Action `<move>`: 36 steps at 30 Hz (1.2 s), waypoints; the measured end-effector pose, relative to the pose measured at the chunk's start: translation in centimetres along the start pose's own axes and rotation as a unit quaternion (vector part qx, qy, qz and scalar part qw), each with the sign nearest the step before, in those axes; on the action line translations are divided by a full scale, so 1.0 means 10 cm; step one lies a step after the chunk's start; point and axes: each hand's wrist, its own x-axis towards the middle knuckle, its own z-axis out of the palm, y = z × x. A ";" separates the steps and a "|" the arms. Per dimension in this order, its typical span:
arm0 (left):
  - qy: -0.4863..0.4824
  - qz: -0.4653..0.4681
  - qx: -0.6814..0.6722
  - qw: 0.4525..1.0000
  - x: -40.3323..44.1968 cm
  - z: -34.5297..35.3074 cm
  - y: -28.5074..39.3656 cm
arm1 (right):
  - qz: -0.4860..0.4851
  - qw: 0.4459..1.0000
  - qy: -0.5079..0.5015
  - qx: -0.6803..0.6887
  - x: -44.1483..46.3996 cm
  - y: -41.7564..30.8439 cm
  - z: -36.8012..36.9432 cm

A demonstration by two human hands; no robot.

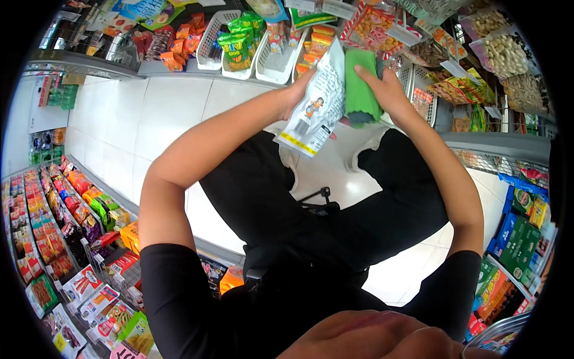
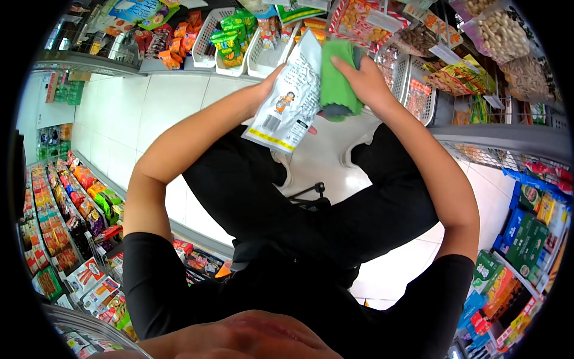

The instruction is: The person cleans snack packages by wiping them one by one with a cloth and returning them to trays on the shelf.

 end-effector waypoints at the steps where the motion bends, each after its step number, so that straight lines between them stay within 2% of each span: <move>1: -0.002 -0.020 -0.005 1.000 0.07 -0.10 0.00 | 0.016 0.999 -0.010 0.043 -0.08 -0.16 0.07; 2: -0.076 -0.028 -0.015 0.997 0.22 -0.30 -0.04 | -0.027 0.999 -0.005 0.023 -0.10 -0.24 0.14; 4: -0.105 -0.022 0.016 0.994 0.13 -0.13 -0.02 | -0.116 0.993 0.006 -0.015 -0.14 -0.34 0.21; 5: -0.146 -0.035 -0.024 0.988 0.18 -0.16 -0.03 | -0.122 0.992 0.009 -0.033 -0.12 -0.33 0.20; 7: -0.223 -0.061 -0.101 0.968 0.26 -0.21 -0.01 | -0.070 0.996 0.019 -0.057 0.04 -0.17 0.09; 11: -0.054 0.028 -0.109 0.992 0.19 -0.17 0.02 | 0.062 0.994 0.033 -0.090 0.07 0.05 -0.08; 14: -0.004 0.085 -0.067 0.994 0.09 -0.17 0.03 | 0.142 0.990 0.011 0.022 -0.01 0.18 0.00; 18: 0.105 0.125 0.021 0.986 0.15 -0.15 0.05 | 0.054 0.998 -0.009 0.009 -0.15 -0.02 0.23; 20: 0.099 0.130 0.004 0.986 0.20 -0.20 0.03 | -0.018 1.000 -0.019 -0.016 -0.19 -0.07 0.34; 22: 0.087 0.145 -0.012 0.986 0.22 -0.20 0.04 | -0.069 0.991 -0.021 -0.117 -0.27 -0.14 0.44; 25: 0.145 0.163 0.009 0.976 0.12 -0.12 0.04 | -0.164 0.965 -0.070 -0.191 -0.51 -0.46 0.50; 28: 0.125 0.204 0.000 0.971 0.18 -0.14 0.07 | -0.299 0.918 -0.122 -0.230 -0.52 -0.39 0.53; 30: 0.041 0.227 -0.009 0.973 0.50 -0.60 0.07 | -0.300 0.902 -0.169 -0.261 -0.47 -0.37 0.47; 31: 0.029 0.232 -0.016 0.972 0.50 -0.62 0.10 | -0.313 0.892 -0.180 -0.272 -0.41 -0.32 0.44; 33: 0.084 0.227 -0.016 0.970 0.47 -0.55 0.11 | -0.318 0.887 -0.195 -0.271 -0.30 -0.26 0.33; 34: 0.112 0.224 -0.017 0.968 0.40 -0.46 0.12 | -0.304 0.895 -0.170 -0.279 -0.26 -0.22 0.27; 36: 0.088 0.219 0.010 0.972 0.27 -0.35 0.15 | -0.272 0.908 -0.120 -0.296 -0.21 -0.10 0.17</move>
